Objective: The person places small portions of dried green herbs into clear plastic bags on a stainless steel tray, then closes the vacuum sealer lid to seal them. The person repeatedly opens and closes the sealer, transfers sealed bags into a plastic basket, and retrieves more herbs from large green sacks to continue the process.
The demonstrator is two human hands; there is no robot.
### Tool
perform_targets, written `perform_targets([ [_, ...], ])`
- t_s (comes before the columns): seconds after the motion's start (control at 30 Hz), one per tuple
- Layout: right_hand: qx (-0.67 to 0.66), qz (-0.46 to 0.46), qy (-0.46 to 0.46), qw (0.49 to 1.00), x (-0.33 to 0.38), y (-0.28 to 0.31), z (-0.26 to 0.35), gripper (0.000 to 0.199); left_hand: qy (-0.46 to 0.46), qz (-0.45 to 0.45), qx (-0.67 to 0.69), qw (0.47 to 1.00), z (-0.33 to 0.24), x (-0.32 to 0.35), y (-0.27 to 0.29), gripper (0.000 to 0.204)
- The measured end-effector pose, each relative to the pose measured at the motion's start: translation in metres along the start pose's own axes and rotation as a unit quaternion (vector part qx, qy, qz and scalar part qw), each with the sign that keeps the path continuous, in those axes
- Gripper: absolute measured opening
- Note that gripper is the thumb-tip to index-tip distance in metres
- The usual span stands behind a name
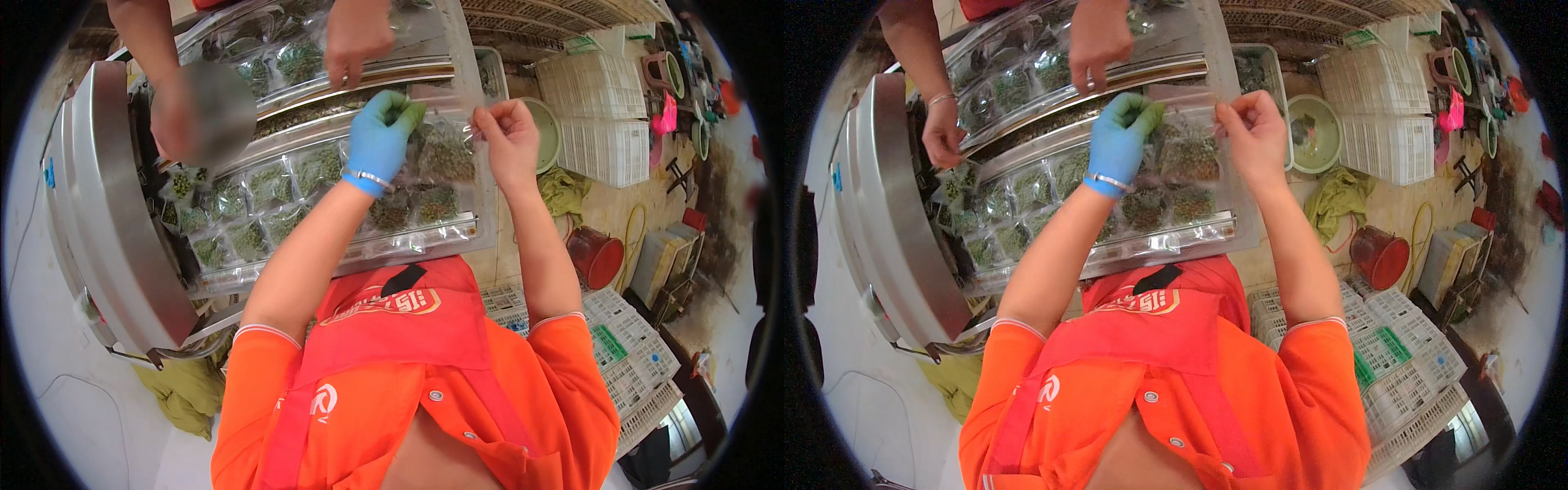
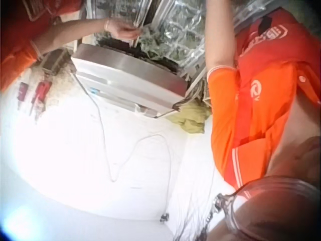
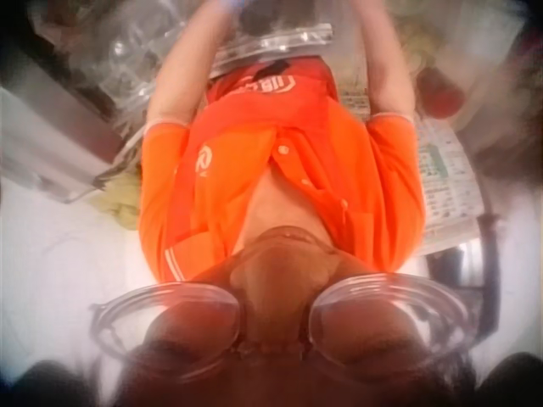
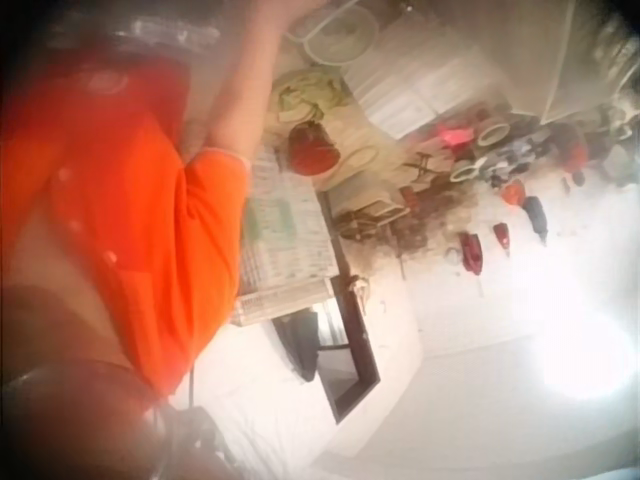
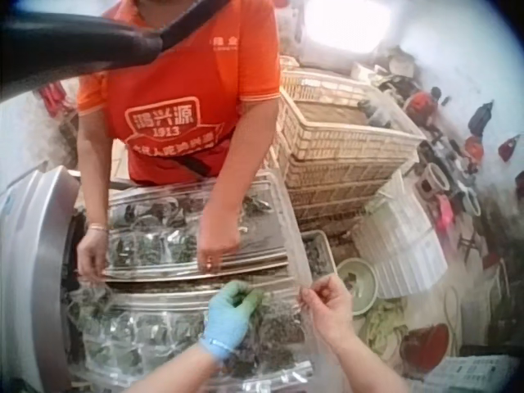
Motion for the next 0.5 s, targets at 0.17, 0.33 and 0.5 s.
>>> perform_targets([
  [0.17, 0.238, 0.049, 0.033, 0.970, 0.007, -0.013, -0.029, 0.020, -0.276, 0.029, -0.562, 0.779, -0.024, 0.025, -0.003, 0.018],
  [0.33, 0.484, 0.002, 0.176, 0.857, 0.011, -0.035, -0.013, 0.021, -0.291, -0.013, -0.634, 0.716, -0.017, 0.019, 0.000, 0.031],
  [0.5, 0.588, -0.024, 0.322, 0.741, 0.012, -0.044, 0.026, 0.034, -0.378, 0.149, -0.569, 0.715, -0.016, 0.049, -0.030, 0.068],
])
Point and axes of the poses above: each hand's wrist, its own x-axis away from the middle knuckle, its own y-axis out of the back of the hand, z = x × y, the point moved 9 cm from there along -x, towards the middle knuckle, and after that the axes turned 8 degrees about x, right-handed, at the moved point
